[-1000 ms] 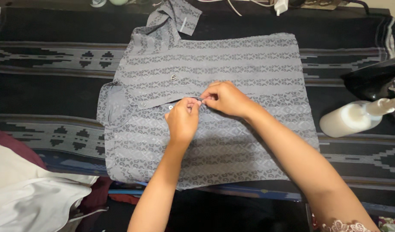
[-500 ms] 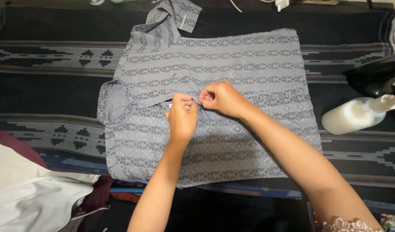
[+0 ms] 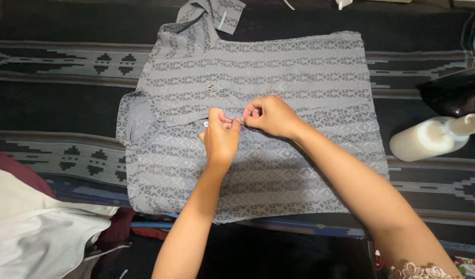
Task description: The person irons a grey patterned shirt, a blue patterned shirt, and a pair of dark blue jeans on a patterned tablecloth. They use a spray bottle to moisten the garments before ironing and place the finished items into a black laundry basket.
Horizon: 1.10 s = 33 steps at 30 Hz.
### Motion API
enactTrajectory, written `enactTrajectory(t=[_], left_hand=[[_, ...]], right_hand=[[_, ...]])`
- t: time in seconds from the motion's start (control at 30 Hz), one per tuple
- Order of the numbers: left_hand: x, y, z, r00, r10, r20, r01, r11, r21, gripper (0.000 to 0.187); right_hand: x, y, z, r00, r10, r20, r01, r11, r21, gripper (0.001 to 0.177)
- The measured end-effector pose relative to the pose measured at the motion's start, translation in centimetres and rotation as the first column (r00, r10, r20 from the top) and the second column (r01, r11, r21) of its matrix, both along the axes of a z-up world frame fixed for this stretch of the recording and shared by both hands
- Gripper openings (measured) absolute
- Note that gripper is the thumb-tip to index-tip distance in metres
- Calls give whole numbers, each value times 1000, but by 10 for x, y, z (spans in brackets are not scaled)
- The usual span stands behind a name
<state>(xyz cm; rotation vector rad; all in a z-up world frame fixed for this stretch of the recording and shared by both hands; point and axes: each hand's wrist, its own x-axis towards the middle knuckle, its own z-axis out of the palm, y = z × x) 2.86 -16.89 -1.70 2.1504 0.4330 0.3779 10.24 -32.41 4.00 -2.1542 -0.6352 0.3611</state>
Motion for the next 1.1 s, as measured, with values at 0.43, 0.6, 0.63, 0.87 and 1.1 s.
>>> enactTrajectory(t=[0.43, 0.6, 0.63, 0.87, 1.1], left_hand=[[3, 3, 0, 999, 44, 18, -39, 979, -198, 36], [3, 4, -4, 999, 44, 24, -41, 991, -130, 34], [4, 4, -6, 999, 38, 38, -34, 996, -88, 33], [5, 4, -8, 996, 50, 79, -39, 990, -137, 33], [5, 5, -3, 995, 99, -7, -96, 951, -292, 35]], right_hand=[[-7, 2, 3, 920, 96, 380, -80, 995, -59, 19], [-5, -1, 5, 985, 37, 166, -30, 999, -43, 17], [-2, -2, 6, 999, 4, 52, -1, 998, -56, 17], [0, 1, 4, 961, 53, 271, -54, 999, -2, 12], [-15, 1, 7, 791, 138, 597, -61, 987, -146, 16]])
